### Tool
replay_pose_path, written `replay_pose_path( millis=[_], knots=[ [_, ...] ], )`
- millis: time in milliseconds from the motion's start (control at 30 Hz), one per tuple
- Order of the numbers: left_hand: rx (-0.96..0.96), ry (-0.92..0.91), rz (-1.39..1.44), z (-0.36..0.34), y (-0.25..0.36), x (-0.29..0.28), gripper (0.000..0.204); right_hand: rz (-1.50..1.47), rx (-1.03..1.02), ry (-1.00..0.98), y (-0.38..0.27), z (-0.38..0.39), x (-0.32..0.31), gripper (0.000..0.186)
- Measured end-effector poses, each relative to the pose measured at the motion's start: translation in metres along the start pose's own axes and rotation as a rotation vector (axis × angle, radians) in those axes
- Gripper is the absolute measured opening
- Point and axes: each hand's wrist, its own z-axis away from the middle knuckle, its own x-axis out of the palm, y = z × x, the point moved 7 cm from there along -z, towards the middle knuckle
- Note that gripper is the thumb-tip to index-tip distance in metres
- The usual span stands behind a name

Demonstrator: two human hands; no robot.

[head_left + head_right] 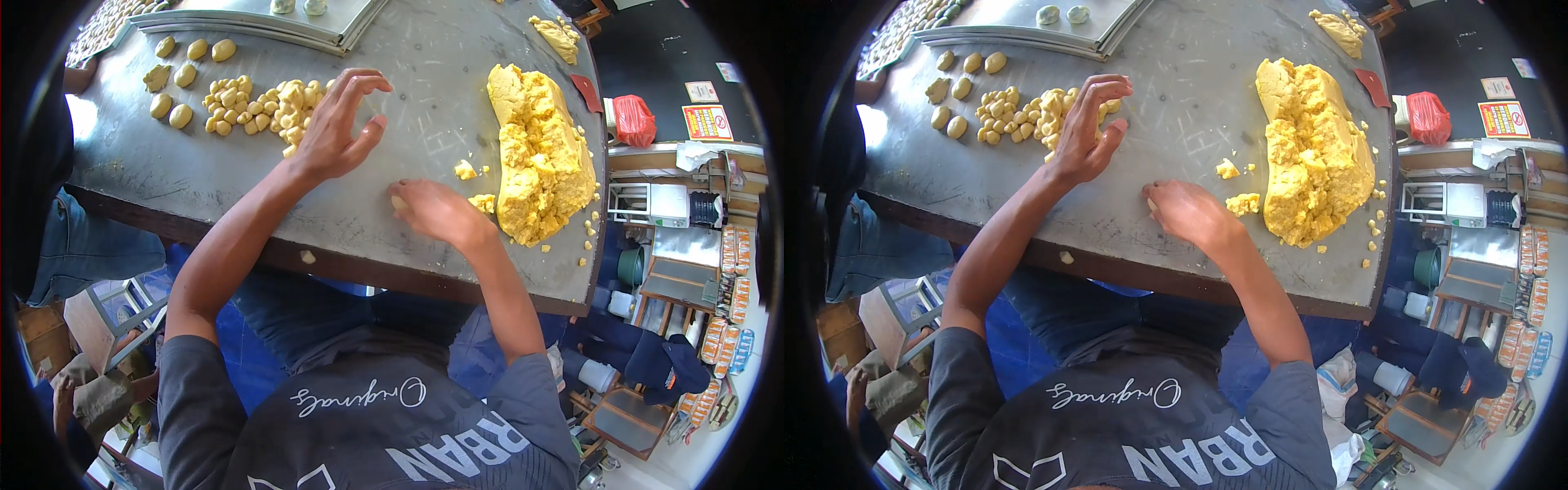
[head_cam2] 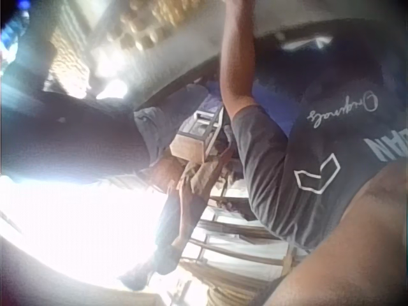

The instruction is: The person prepares dough by hand by tearing small pieces from a large mass, flattening them on a metal table, and shaping them into rounds.

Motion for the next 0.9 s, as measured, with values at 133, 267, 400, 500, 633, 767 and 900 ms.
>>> replay_pose_path(
  millis=[133,267,400,500,633,767,900],
  knots=[
    [-0.002,-0.036,-0.005,-0.002,0.001,0.001,0.036,0.024,-0.177,0.12,-0.004,0.01,-0.004,0.034],
    [0.002,-0.045,0.003,-0.002,0.003,0.001,0.036,0.0,-0.155,0.155,0.0,0.011,-0.005,0.04],
    [0.018,-0.032,0.016,-0.003,0.003,0.003,0.037,0.055,-0.228,0.055,0.001,0.009,0.002,0.043],
    [0.013,-0.031,0.012,0.0,0.001,0.001,0.038,0.03,-0.088,0.025,-0.005,0.011,-0.009,0.043],
    [0.027,-0.039,0.026,-0.002,0.004,0.003,0.04,0.06,-0.23,0.117,-0.001,0.013,-0.005,0.044],
    [0.018,-0.055,0.029,-0.002,0.005,0.003,0.041,-0.001,-0.204,0.098,0.001,0.013,-0.004,0.043],
    [0.012,-0.055,0.037,-0.001,0.003,0.004,0.041,0.039,-0.078,-0.005,0.003,0.01,-0.004,0.04]
  ],
)
